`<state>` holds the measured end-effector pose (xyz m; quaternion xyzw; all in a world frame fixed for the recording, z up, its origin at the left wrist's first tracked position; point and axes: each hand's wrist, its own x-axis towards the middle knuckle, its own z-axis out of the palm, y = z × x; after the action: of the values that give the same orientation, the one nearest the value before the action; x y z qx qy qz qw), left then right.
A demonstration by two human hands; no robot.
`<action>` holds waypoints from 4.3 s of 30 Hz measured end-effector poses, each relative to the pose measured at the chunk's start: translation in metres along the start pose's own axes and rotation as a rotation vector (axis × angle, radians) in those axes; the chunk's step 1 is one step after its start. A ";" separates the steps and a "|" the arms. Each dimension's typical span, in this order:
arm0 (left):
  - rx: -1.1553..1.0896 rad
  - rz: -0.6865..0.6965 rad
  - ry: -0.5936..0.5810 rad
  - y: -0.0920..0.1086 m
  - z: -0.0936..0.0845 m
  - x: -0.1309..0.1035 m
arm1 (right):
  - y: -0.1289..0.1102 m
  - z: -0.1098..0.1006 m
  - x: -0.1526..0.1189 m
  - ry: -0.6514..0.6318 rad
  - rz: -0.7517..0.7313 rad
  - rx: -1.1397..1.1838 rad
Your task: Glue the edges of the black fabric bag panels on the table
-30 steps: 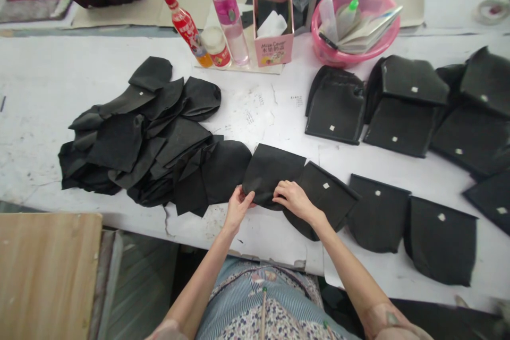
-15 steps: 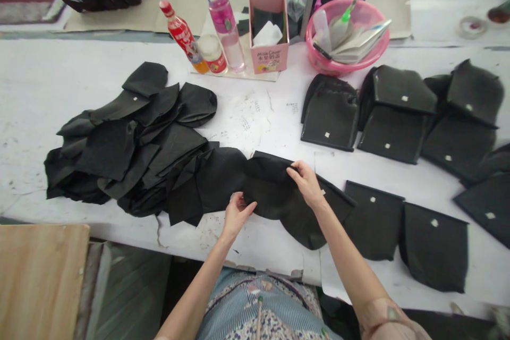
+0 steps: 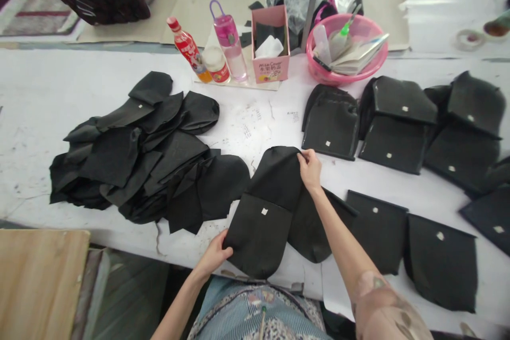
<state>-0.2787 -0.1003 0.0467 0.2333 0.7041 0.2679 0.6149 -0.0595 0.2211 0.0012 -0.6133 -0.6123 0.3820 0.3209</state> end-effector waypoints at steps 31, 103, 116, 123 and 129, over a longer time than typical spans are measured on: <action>0.292 0.393 0.385 0.064 -0.007 0.023 | -0.059 -0.069 -0.061 -0.795 -0.090 0.112; 0.504 -0.009 0.461 -0.014 -0.010 -0.030 | -0.016 -0.007 -0.274 -0.816 -0.492 -0.234; 0.173 0.011 0.346 -0.031 -0.026 -0.035 | -0.015 -0.002 -0.271 -0.863 -0.322 -0.139; 0.167 0.024 0.374 -0.038 -0.029 -0.039 | -0.020 -0.005 -0.261 -0.680 -0.113 0.137; 0.387 0.193 0.545 -0.009 -0.023 -0.035 | -0.037 -0.021 -0.208 -0.318 0.110 0.309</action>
<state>-0.2963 -0.1320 0.0695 0.3310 0.8549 0.2386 0.3204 -0.0517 0.0175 0.0590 -0.5214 -0.5549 0.5802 0.2893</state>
